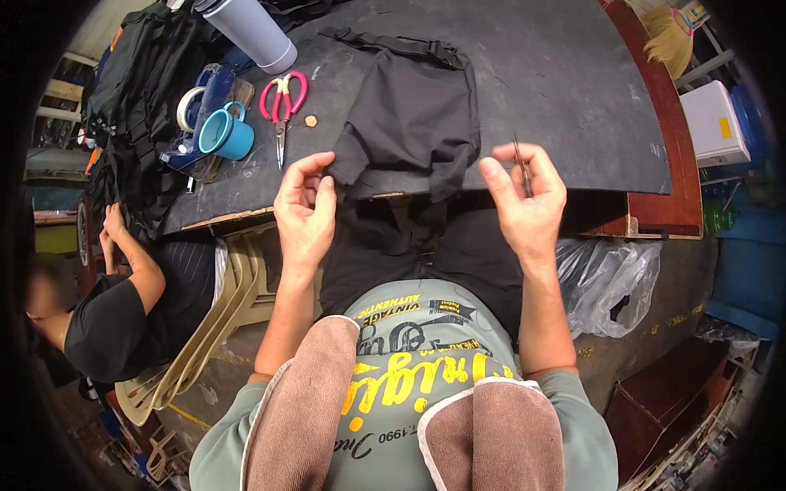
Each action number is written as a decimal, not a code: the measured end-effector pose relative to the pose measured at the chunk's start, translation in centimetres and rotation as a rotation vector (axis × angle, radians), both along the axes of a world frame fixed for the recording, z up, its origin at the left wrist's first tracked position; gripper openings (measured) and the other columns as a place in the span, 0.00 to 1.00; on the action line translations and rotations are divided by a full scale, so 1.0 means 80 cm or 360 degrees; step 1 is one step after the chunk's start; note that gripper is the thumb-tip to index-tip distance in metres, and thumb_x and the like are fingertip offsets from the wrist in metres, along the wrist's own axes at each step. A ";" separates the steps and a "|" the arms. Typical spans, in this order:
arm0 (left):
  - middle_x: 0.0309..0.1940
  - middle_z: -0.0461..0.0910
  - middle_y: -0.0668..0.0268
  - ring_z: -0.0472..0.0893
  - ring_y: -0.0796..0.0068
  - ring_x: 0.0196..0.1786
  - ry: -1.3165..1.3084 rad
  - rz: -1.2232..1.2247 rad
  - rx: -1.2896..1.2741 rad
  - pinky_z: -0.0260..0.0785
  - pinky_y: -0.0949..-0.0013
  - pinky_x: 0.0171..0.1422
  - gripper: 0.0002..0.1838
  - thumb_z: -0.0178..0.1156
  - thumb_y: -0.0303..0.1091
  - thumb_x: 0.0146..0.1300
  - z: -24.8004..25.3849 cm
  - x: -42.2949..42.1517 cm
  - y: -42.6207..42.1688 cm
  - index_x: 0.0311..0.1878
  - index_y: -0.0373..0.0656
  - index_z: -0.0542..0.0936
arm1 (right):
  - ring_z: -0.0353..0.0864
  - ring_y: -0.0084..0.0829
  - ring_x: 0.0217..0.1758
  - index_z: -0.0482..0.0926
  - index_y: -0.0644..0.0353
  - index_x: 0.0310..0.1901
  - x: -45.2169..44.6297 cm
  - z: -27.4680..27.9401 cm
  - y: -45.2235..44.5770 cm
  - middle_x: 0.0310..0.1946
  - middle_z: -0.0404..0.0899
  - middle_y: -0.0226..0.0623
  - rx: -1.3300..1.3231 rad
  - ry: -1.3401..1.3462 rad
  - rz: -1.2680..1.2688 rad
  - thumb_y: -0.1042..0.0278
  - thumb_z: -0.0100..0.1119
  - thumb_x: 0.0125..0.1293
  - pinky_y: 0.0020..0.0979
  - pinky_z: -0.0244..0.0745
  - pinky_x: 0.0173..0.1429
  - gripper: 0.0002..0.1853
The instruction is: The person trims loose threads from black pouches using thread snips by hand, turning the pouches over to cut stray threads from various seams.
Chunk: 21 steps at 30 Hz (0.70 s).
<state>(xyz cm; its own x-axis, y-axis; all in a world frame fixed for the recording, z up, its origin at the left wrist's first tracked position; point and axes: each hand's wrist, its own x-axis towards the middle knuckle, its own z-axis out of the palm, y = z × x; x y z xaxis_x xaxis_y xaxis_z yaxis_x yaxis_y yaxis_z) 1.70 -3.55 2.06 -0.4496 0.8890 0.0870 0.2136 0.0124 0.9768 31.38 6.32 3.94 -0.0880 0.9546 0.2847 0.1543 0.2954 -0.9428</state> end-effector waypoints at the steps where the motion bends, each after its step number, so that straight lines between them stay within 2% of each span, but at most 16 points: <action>1: 0.54 0.86 0.65 0.83 0.76 0.55 0.0406 0.0039 0.0161 0.77 0.70 0.62 0.17 0.66 0.16 0.77 0.001 0.001 0.001 0.65 0.37 0.88 | 0.63 0.06 0.32 0.89 0.63 0.50 0.008 -0.011 -0.003 0.32 0.75 0.12 -0.0085 0.0029 -0.0047 0.70 0.79 0.82 0.19 0.56 0.36 0.08; 2: 0.52 0.86 0.63 0.86 0.70 0.55 0.0810 0.0080 0.0324 0.79 0.67 0.62 0.16 0.66 0.16 0.75 0.006 0.003 0.002 0.62 0.38 0.90 | 0.64 0.06 0.32 0.89 0.63 0.47 0.013 -0.021 -0.008 0.31 0.76 0.12 -0.0170 0.0058 -0.0094 0.70 0.78 0.82 0.19 0.57 0.36 0.07; 4: 0.51 0.89 0.57 0.86 0.52 0.56 0.0864 0.0095 0.0553 0.78 0.54 0.65 0.15 0.68 0.15 0.67 0.017 0.020 0.004 0.55 0.39 0.91 | 0.67 0.06 0.33 0.89 0.64 0.46 0.019 -0.040 -0.021 0.32 0.78 0.12 -0.0358 0.0081 -0.0070 0.71 0.76 0.84 0.18 0.60 0.36 0.07; 5: 0.49 0.89 0.58 0.87 0.54 0.54 0.0918 0.0017 0.0601 0.79 0.56 0.62 0.15 0.69 0.15 0.67 0.023 0.028 0.003 0.54 0.39 0.91 | 0.70 0.06 0.34 0.89 0.65 0.46 0.023 -0.051 -0.030 0.33 0.81 0.13 -0.0444 0.0017 -0.0036 0.71 0.75 0.84 0.18 0.63 0.38 0.07; 6: 0.47 0.91 0.57 0.89 0.53 0.52 0.0918 -0.0070 0.0670 0.81 0.55 0.60 0.16 0.70 0.14 0.65 0.024 0.037 0.002 0.53 0.39 0.91 | 0.75 0.08 0.38 0.91 0.67 0.51 0.023 -0.059 -0.036 0.37 0.85 0.16 -0.0484 -0.0050 0.0038 0.72 0.74 0.85 0.18 0.70 0.43 0.07; 8: 0.48 0.92 0.56 0.91 0.58 0.49 0.0711 -0.0260 0.0620 0.84 0.60 0.56 0.15 0.71 0.14 0.67 0.020 0.060 -0.001 0.55 0.37 0.91 | 0.80 0.10 0.42 0.92 0.68 0.59 0.011 -0.074 -0.049 0.43 0.90 0.19 -0.0493 -0.0006 0.0029 0.73 0.73 0.85 0.19 0.76 0.49 0.09; 10: 0.48 0.92 0.57 0.92 0.59 0.48 0.0660 -0.0363 0.0606 0.84 0.62 0.53 0.16 0.73 0.14 0.66 0.011 0.079 0.004 0.55 0.37 0.91 | 0.89 0.19 0.61 0.90 0.68 0.69 0.001 -0.095 -0.053 0.60 0.95 0.32 -0.0386 0.0126 0.0088 0.75 0.71 0.86 0.25 0.83 0.69 0.16; 12: 0.47 0.93 0.59 0.92 0.60 0.48 0.0797 -0.0393 0.0650 0.85 0.61 0.52 0.15 0.75 0.16 0.66 -0.001 0.088 0.011 0.55 0.38 0.92 | 0.89 0.23 0.68 0.88 0.68 0.72 -0.013 -0.083 -0.058 0.65 0.93 0.37 -0.0412 0.0189 0.0122 0.75 0.71 0.85 0.28 0.82 0.75 0.18; 14: 0.50 0.93 0.60 0.91 0.62 0.47 0.0755 -0.0448 0.0534 0.84 0.61 0.51 0.21 0.77 0.18 0.65 -0.008 0.093 0.011 0.61 0.39 0.90 | 0.89 0.23 0.67 0.88 0.69 0.71 -0.021 -0.078 -0.060 0.65 0.93 0.39 -0.0439 0.0160 0.0128 0.73 0.72 0.85 0.28 0.82 0.74 0.19; 15: 0.50 0.93 0.60 0.91 0.62 0.47 0.0755 -0.0448 0.0533 0.84 0.61 0.51 0.21 0.77 0.18 0.65 -0.008 0.095 0.009 0.61 0.39 0.90 | 0.89 0.21 0.63 0.88 0.71 0.69 -0.024 -0.079 -0.058 0.62 0.93 0.37 -0.0463 0.0141 0.0129 0.71 0.73 0.85 0.27 0.83 0.71 0.18; 16: 0.51 0.93 0.61 0.90 0.64 0.47 0.0680 -0.0436 0.0385 0.83 0.62 0.52 0.26 0.79 0.19 0.65 -0.006 0.098 0.006 0.66 0.40 0.87 | 0.88 0.20 0.59 0.88 0.72 0.66 -0.026 -0.082 -0.054 0.59 0.94 0.36 -0.0485 0.0123 0.0135 0.70 0.74 0.85 0.26 0.83 0.67 0.17; 17: 0.52 0.92 0.61 0.89 0.67 0.47 0.0606 -0.0423 0.0236 0.82 0.63 0.53 0.31 0.80 0.21 0.65 -0.002 0.099 0.003 0.71 0.41 0.85 | 0.82 0.14 0.48 0.88 0.71 0.59 -0.029 -0.077 -0.048 0.48 0.91 0.28 -0.0495 0.0105 0.0155 0.65 0.74 0.86 0.24 0.80 0.55 0.14; 18: 0.52 0.92 0.61 0.89 0.67 0.47 0.0611 -0.0421 0.0234 0.82 0.63 0.53 0.31 0.80 0.21 0.65 0.002 0.100 0.001 0.71 0.41 0.85 | 0.82 0.14 0.48 0.88 0.71 0.59 -0.030 -0.070 -0.048 0.48 0.91 0.28 -0.0496 0.0109 0.0158 0.65 0.74 0.86 0.24 0.80 0.55 0.14; 21: 0.53 0.90 0.64 0.85 0.76 0.48 0.0386 -0.0470 0.0166 0.77 0.68 0.57 0.41 0.82 0.23 0.68 0.004 0.099 0.001 0.82 0.42 0.75 | 0.76 0.11 0.42 0.89 0.64 0.53 -0.026 -0.048 -0.049 0.41 0.85 0.20 -0.0875 0.0412 0.0264 0.61 0.72 0.88 0.22 0.73 0.48 0.12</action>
